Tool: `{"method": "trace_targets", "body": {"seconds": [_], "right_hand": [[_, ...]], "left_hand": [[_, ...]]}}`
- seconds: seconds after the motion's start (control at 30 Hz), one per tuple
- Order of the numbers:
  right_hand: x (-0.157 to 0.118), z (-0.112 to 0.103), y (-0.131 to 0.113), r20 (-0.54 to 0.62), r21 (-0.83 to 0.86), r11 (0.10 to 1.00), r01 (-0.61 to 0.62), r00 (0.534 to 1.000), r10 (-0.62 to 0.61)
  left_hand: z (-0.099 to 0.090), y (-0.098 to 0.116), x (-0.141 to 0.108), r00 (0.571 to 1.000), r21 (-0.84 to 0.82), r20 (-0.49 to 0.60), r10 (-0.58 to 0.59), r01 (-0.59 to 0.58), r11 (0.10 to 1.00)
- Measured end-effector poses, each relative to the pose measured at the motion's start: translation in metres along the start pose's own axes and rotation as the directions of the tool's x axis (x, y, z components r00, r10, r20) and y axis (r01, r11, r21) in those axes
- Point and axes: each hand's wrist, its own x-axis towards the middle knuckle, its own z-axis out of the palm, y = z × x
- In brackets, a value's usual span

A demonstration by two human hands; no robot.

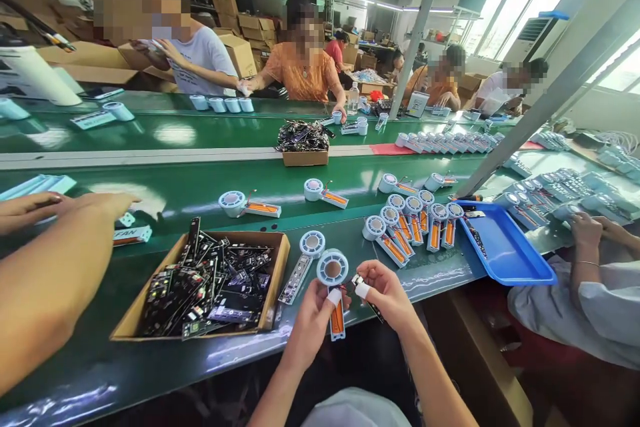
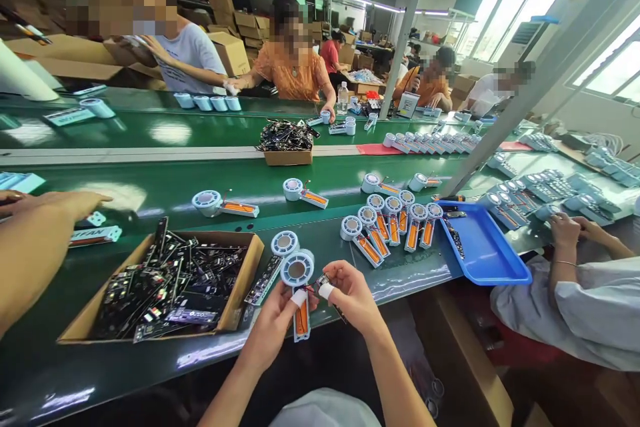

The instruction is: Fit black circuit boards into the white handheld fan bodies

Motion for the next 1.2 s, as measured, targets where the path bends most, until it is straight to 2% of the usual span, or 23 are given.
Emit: {"method": "trace_targets", "body": {"seconds": [0.1,0.17,0.2,0.3,0.37,0.4,0.47,0.53,0.6,0.7,0.77,0.83,0.9,1.07,1.13,1.2], "right_hand": [[-0.001,-0.001,0.001,-0.055,-0.191,0.98,0.05,0.997,-0.062],[-0.005,0.0,-0.003,-0.06,-0.448,0.887,0.109,0.987,-0.151],[-0.007,0.0,-0.007,-0.031,-0.583,0.801,0.139,0.981,-0.192],[-0.014,0.003,-0.02,0.148,-0.841,0.489,0.23,0.968,-0.201],[-0.018,0.006,-0.031,0.301,-0.87,0.375,0.32,0.947,-0.111],[-0.019,0.007,-0.036,0.384,-0.851,0.364,0.378,0.921,-0.06],[-0.019,0.011,-0.042,0.523,-0.78,0.4,0.481,0.852,-0.005],[-0.017,0.015,-0.041,0.576,-0.715,0.478,0.51,0.817,-0.01],[-0.015,0.018,-0.034,0.545,-0.662,0.603,0.446,0.838,-0.022],[-0.013,0.02,-0.019,0.426,-0.542,0.811,0.221,0.904,0.039],[-0.013,0.02,-0.011,0.332,-0.463,0.883,0.081,0.939,0.088],[-0.015,0.021,-0.006,0.251,-0.412,0.911,0.008,0.962,0.105],[-0.018,0.022,-0.003,0.201,-0.365,0.93,-0.031,0.973,0.111],[-0.023,0.023,0.003,0.142,-0.141,0.973,-0.184,0.969,0.204],[-0.025,0.024,0.004,0.096,-0.134,0.976,-0.173,0.978,0.186],[-0.03,0.026,0.005,0.026,-0.188,0.976,-0.109,0.993,0.116]], "left_hand": [[-0.001,-0.007,-0.001,0.996,0.068,-0.056,0.064,-0.06,0.996],[0.0,-0.006,-0.001,0.988,0.11,-0.105,0.112,-0.1,0.989],[0.001,-0.004,-0.001,0.982,0.132,-0.132,0.138,-0.12,0.984],[0.004,0.005,-0.001,0.966,0.168,-0.19,0.173,-0.142,0.975],[0.006,0.011,-0.001,0.969,0.167,-0.19,0.156,-0.125,0.978],[0.007,0.014,-0.001,0.973,0.166,-0.179,0.144,-0.115,0.979],[0.008,0.018,-0.002,0.981,0.151,-0.149,0.121,-0.098,0.984],[0.009,0.019,-0.003,0.99,0.099,-0.113,0.083,-0.072,0.992],[0.008,0.02,-0.004,0.998,-0.002,-0.065,0.027,-0.028,1.0],[0.006,0.017,-0.008,1.0,-0.206,0.018,-0.02,0.023,0.978],[0.005,0.014,-0.011,0.999,-0.306,0.05,-0.015,0.03,0.952],[0.003,0.012,-0.014,0.998,-0.323,0.066,0.002,0.02,0.946],[0.003,0.011,-0.016,0.997,-0.271,0.076,0.028,-0.006,0.963],[0.008,0.009,-0.014,0.993,-0.079,0.076,0.092,-0.086,0.993],[0.013,0.006,-0.013,0.994,-0.026,0.024,0.108,-0.108,0.994],[0.018,0.004,-0.012,0.992,0.022,-0.039,0.122,-0.121,0.992]]}}
